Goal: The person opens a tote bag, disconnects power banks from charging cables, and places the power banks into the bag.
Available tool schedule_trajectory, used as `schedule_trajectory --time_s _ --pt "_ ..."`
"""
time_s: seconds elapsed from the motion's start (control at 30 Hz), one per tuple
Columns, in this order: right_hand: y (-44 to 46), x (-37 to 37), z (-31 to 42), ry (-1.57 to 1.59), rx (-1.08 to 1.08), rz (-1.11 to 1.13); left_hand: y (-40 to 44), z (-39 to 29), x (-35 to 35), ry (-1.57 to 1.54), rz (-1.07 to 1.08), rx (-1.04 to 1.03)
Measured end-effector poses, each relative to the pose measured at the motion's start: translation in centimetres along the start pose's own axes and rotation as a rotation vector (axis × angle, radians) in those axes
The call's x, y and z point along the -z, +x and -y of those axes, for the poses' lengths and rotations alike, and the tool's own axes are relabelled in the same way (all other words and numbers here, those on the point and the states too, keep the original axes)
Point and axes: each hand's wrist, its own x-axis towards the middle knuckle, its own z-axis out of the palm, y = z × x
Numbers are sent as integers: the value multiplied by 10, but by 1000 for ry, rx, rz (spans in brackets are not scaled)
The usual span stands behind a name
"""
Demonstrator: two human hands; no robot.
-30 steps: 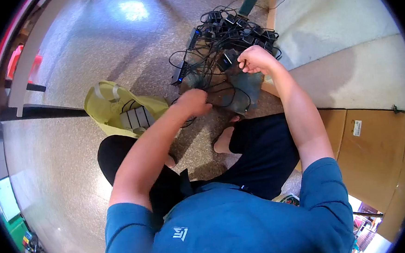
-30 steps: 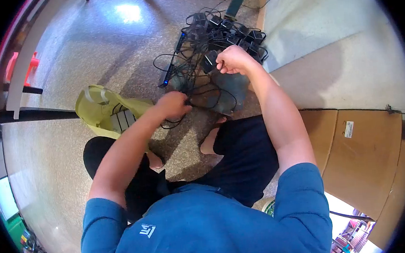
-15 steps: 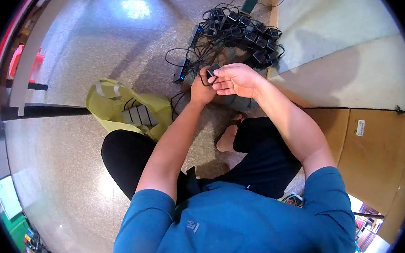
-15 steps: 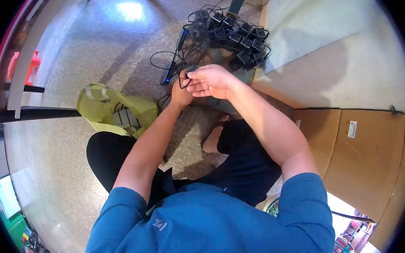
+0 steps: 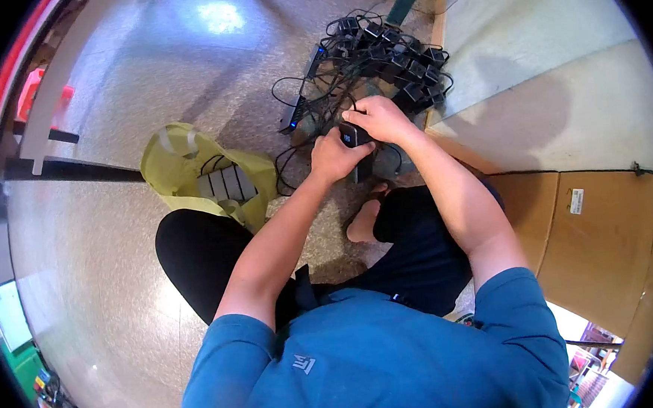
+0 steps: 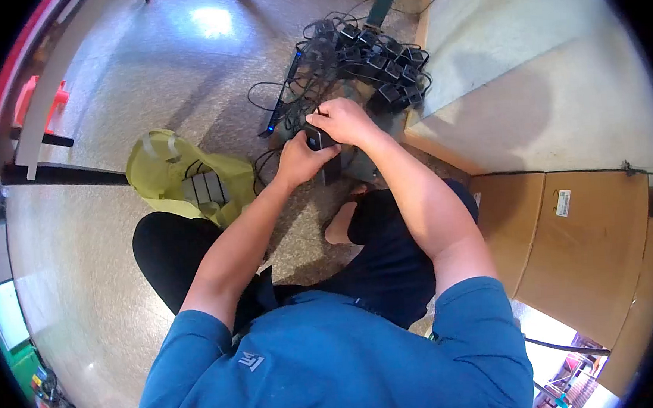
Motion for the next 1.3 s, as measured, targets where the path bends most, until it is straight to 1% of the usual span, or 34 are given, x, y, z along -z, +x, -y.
schedule_trajectory --time_s 0.07,0.17,0.27,0.37,0.47,0.6,0.63,0.7,0.73,0.8,0.83,0.87,0.9,1.0,1.03,1.07,1.1,1.13,1.17,1.23,1.27,1.3 --pt "-9 2 14 33 -76 -2 -9 -2 7 -144 23 24" --pt "-15 -14 15 282 9 -172 -24 -6 14 -379 69 40" --pt "-16 -20 18 203 40 -223 -35 1 9 -548 60 56" --pt "-17 -29 24 162 -29 -283 -40 0 6 -573 36 68" --pt "-16 -35 29 193 -128 -319 -43 -5 19 -392 -8 79" --pt "-5 -58 21 347 -204 -308 -46 -5 35 -190 12 188" --pt "-5 -63 22 328 -204 -333 -47 -2 37 -145 -3 187" --pt "-1 -71 21 370 -237 -291 -49 3 39 -61 -23 180" --pt "3 -72 17 421 -276 -324 -51 3 43 -48 8 209" --pt "10 -69 6 522 -355 -390 -61 7 49 85 113 135" --pt "7 -45 5 817 -546 -324 -68 10 51 153 162 100" --pt "13 -35 -13 835 -572 -339 -76 18 45 167 187 62" --pt "20 -32 -25 858 -598 -358 -82 19 46 138 226 128" --pt "15 -22 -19 745 -628 -98 -83 36 51 -125 165 83" --pt "17 -29 -28 703 -626 -59 -82 40 61 -231 162 55" --pt "14 -35 -33 687 -635 -80 -91 27 81 -336 191 137" --pt "13 -42 -37 672 -640 -98 -85 42 80 -625 247 66" --pt "12 -50 -39 592 -651 -143 -85 49 87 -720 240 108" --pt "16 -61 -54 500 -599 -155 -86 50 96 -811 230 150" --pt "26 -77 -76 322 -493 -176 -99 46 120 -959 298 194" --pt "25 -75 -71 264 -483 -207 -105 44 131 -1034 331 218" --pt "25 -72 -66 200 -458 -224 -108 46 139 -1046 327 199"
